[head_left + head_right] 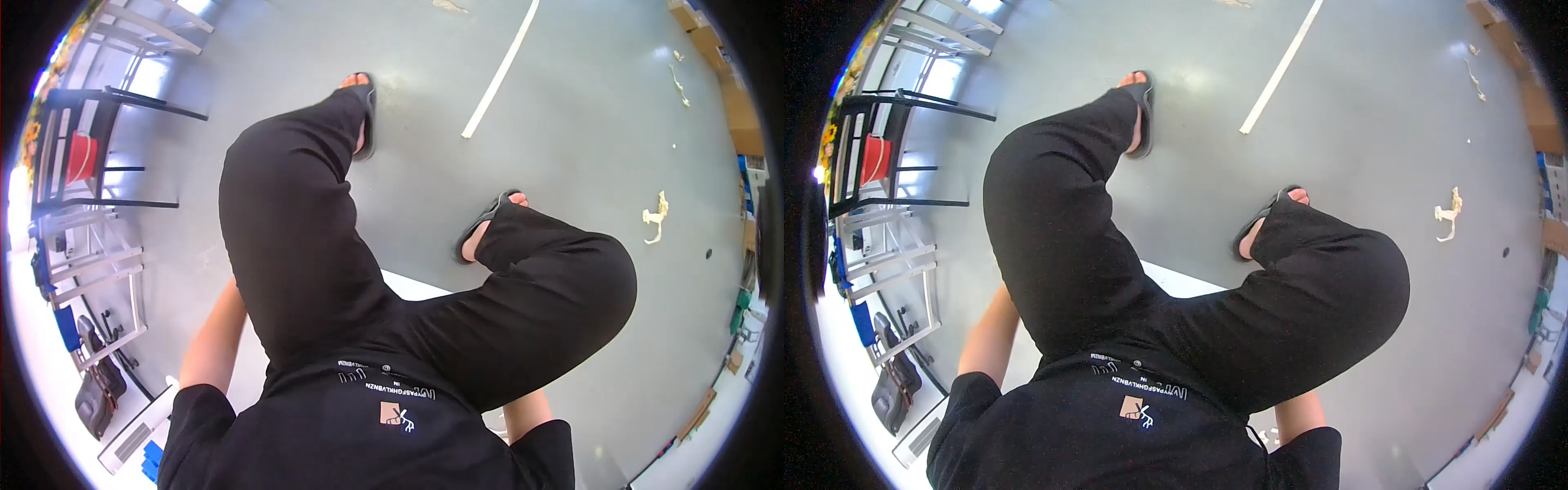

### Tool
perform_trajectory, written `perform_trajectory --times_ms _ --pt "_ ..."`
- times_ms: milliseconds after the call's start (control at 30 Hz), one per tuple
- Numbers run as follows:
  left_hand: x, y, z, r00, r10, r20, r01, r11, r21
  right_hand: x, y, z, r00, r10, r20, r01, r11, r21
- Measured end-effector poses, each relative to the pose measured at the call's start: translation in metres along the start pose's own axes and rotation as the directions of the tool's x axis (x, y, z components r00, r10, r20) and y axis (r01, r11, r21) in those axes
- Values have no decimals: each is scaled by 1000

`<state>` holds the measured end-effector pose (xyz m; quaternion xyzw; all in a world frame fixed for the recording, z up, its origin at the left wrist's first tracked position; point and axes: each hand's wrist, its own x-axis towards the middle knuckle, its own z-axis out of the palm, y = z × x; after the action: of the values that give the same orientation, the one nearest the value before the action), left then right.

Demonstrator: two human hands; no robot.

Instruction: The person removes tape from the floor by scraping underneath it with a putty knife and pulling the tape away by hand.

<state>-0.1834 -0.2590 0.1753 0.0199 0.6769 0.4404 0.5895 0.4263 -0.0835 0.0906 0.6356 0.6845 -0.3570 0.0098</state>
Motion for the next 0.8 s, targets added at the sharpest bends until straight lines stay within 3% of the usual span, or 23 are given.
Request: perform_trajectory --times_ms 167,367,567,800 --pt "45 -74 -25 994 -113 -8 112 967 227 -24 -6 24 972 168 163 -190 973 132" --pt "94 -113 -31 959 -266 -101 279 807 521 -3 -17 55 841 324 434 -467 840 277" --pt "116 -127 -12 883 -409 -231 433 517 739 24 -23 68 596 390 702 -744 597 300" --pt "100 -136 -10 800 -494 -341 459 137 878 15 -44 56 304 344 888 -941 256 223"
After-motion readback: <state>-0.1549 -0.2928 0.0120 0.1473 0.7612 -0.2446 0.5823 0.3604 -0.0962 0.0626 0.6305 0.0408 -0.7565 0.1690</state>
